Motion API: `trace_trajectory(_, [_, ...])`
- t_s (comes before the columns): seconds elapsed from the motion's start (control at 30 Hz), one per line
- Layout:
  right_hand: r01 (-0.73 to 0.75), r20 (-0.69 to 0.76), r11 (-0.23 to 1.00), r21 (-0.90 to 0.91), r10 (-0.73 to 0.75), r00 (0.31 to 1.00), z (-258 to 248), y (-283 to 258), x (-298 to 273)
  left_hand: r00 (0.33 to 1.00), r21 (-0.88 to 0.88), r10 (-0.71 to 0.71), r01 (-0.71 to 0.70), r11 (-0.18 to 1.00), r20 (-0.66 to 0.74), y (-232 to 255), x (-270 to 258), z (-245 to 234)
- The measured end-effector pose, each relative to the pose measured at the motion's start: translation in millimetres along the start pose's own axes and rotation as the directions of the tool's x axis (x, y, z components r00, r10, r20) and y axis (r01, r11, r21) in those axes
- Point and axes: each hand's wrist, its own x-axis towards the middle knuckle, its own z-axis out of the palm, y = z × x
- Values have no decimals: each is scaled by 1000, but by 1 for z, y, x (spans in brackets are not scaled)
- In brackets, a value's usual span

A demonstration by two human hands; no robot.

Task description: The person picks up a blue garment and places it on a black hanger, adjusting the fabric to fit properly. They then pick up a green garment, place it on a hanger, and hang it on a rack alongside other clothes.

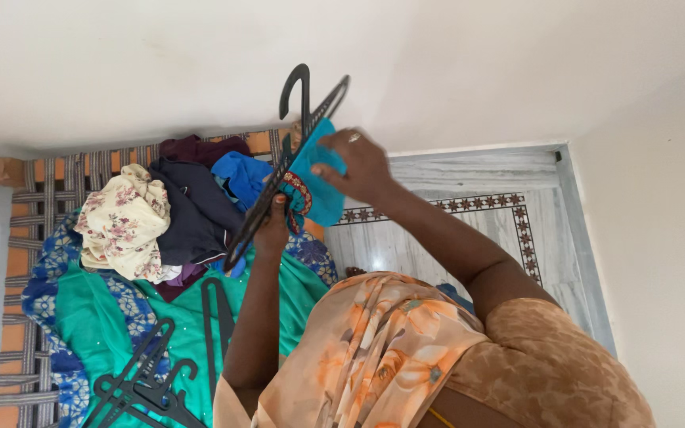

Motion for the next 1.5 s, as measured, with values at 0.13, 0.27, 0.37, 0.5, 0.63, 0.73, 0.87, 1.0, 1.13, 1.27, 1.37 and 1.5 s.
trace_trajectory(0.13, [277, -138, 853, -442, -370, 919, -60, 29, 23, 989, -117, 71, -56, 992, 131, 3, 8, -21])
trace_trajectory(0.27, [137, 450, 987, -82, -86, 889, -79, 50, 21, 954, -117, -21, 58, 991, 298, 19, 12, -21])
trace_trajectory(0.37, [-132, 653, 991, -36, 123, 747, -74, 57, 6, 917, -95, 76, -42, 995, 391, 29, 17, -18])
trace_trajectory(0.5, [-132, 592, 990, -47, 134, 795, -64, 64, -14, 930, -38, -136, 158, 987, 340, 15, 20, -12])
trace_trajectory(0.63, [-157, 510, 986, -54, 162, 845, -58, 66, -18, 995, -82, -98, 101, 992, 31, -13, 12, -3])
trace_trajectory(0.73, [-236, 441, 971, -29, 224, 869, -57, 60, -23, 994, -60, -59, 53, 997, -89, -21, 2, 6])
trace_trajectory(0.87, [-366, 407, 928, 65, 310, 859, -58, 52, -18, 997, 108, -69, 66, 992, 28, -9, -5, 31])
trace_trajectory(1.0, [-463, 419, 884, 61, 398, 816, -61, 47, -14, 961, -56, -206, 219, 974, 185, -4, -1, 36])
trace_trajectory(1.13, [-518, 424, 854, -39, 484, 766, -68, 54, -11, 939, -105, -266, 293, 950, 220, -2, -2, 26])
trace_trajectory(1.27, [-536, 401, 844, 23, 483, 778, -74, 55, -11, 958, -115, -209, 234, 965, 198, -7, 0, 26])
trace_trajectory(1.37, [-536, 399, 840, 86, 464, 791, -80, 55, -10, 973, -97, -149, 168, 981, 178, -20, -6, 26])
trace_trajectory(1.5, [-511, 390, 857, 59, 451, 802, -86, 57, -11, 982, -157, -117, 141, 978, 150, -33, -6, 25])
